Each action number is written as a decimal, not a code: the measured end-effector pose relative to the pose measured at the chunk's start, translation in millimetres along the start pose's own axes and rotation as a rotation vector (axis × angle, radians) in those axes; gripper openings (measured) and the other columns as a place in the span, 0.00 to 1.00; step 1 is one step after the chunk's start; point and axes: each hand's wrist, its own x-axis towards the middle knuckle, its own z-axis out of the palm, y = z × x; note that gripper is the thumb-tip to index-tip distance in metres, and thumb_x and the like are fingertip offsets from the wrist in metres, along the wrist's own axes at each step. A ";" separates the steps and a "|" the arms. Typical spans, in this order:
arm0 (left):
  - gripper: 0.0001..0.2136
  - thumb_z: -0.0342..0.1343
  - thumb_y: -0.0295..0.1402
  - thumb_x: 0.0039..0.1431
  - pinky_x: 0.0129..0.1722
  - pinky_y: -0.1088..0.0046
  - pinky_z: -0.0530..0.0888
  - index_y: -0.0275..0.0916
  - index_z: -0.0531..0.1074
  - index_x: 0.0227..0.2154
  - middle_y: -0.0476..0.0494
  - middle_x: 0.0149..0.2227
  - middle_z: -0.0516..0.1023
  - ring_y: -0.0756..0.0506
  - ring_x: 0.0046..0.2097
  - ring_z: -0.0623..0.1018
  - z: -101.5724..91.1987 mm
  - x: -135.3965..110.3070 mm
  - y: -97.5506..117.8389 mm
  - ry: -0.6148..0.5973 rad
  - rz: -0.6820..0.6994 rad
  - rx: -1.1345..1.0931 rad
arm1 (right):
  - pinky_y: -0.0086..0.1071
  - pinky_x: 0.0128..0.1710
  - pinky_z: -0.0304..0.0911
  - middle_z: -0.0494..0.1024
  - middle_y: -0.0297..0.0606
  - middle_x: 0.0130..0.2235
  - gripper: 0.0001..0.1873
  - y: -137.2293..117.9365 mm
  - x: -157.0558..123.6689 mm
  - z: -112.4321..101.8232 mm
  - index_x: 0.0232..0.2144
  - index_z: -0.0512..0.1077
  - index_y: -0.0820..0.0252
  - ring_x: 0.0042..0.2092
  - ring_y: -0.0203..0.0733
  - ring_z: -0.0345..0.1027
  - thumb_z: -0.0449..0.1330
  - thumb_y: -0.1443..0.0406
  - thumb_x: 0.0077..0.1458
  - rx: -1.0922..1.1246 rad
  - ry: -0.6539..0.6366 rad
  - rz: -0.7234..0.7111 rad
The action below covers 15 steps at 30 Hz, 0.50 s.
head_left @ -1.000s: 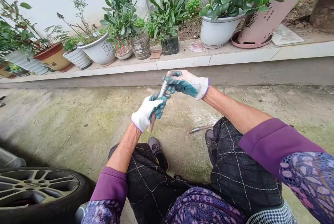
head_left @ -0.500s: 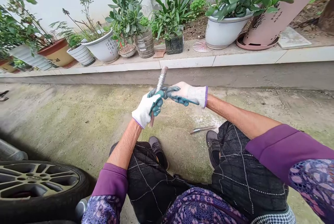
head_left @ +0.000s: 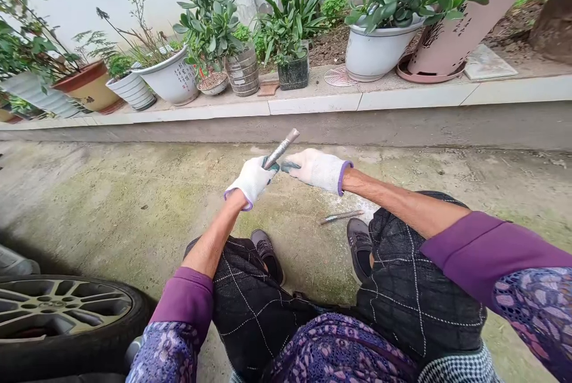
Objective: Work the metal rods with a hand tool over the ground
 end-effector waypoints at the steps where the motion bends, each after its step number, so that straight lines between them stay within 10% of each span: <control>1: 0.08 0.57 0.36 0.58 0.26 0.75 0.69 0.38 0.76 0.34 0.44 0.24 0.75 0.47 0.26 0.74 -0.7 6.9 -4.1 0.013 0.019 0.178 | 0.30 0.31 0.55 0.80 0.39 0.36 0.13 -1.0 -1.3 2.9 0.38 0.77 0.59 0.33 0.39 0.68 0.52 0.63 0.60 -0.058 -0.026 -0.011; 6: 0.12 0.50 0.24 0.60 0.43 0.65 0.73 0.32 0.78 0.41 0.26 0.39 0.80 0.37 0.44 0.81 14.8 21.8 -11.1 -0.230 0.021 0.827 | 0.33 0.29 0.54 0.82 0.46 0.36 0.16 2.4 2.6 11.8 0.40 0.78 0.58 0.33 0.45 0.73 0.51 0.63 0.60 -0.274 -0.125 -0.030; 15: 0.06 0.57 0.30 0.57 0.35 0.68 0.72 0.37 0.77 0.36 0.40 0.27 0.77 0.41 0.33 0.79 43.2 -22.6 16.0 -0.380 0.281 0.567 | 0.28 0.27 0.55 0.76 0.33 0.27 0.09 60.2 23.2 3.7 0.32 0.78 0.55 0.26 0.36 0.65 0.57 0.65 0.54 0.050 -0.170 0.093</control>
